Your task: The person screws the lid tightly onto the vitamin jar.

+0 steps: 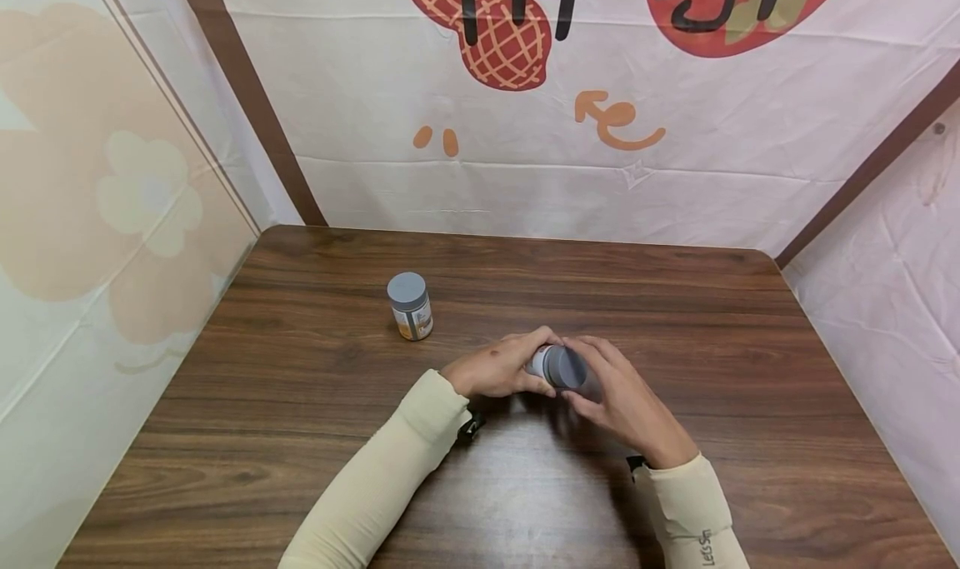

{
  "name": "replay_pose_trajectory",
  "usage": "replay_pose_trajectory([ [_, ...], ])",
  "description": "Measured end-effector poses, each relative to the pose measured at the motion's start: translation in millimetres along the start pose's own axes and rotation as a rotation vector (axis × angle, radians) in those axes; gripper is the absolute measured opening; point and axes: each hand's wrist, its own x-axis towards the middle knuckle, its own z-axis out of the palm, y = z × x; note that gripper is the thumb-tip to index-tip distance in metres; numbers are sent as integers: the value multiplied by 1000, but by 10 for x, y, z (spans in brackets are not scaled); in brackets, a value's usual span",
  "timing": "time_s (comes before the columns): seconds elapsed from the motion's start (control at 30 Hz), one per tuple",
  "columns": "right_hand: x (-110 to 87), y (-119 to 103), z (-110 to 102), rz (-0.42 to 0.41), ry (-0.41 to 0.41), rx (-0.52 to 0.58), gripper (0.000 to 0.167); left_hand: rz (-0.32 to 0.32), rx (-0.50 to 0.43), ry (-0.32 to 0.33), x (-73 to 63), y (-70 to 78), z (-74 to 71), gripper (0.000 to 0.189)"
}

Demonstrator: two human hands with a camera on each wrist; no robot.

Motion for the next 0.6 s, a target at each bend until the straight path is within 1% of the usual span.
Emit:
replay_pose_trajectory([
  [0.1, 11, 12, -6, -48, 7, -7, 72, 5, 0, 0, -4, 4, -1, 51],
  [0.23, 13, 15, -19, -80, -14, -11, 69, 5, 0, -3, -8, 12, -1, 50],
  [0.3, 13, 10, -22, -77, -26, -9, 66, 3, -5, -4, -8, 13, -1, 49],
  [0.43, 9, -2, -24, -42, -32, -3, 63, -4, -6, -6, -6, 9, 1, 49],
  [0.6, -2, -6, -16, 6, -40, 6, 64, -5, -6, -8, -12, 4, 4, 50],
])
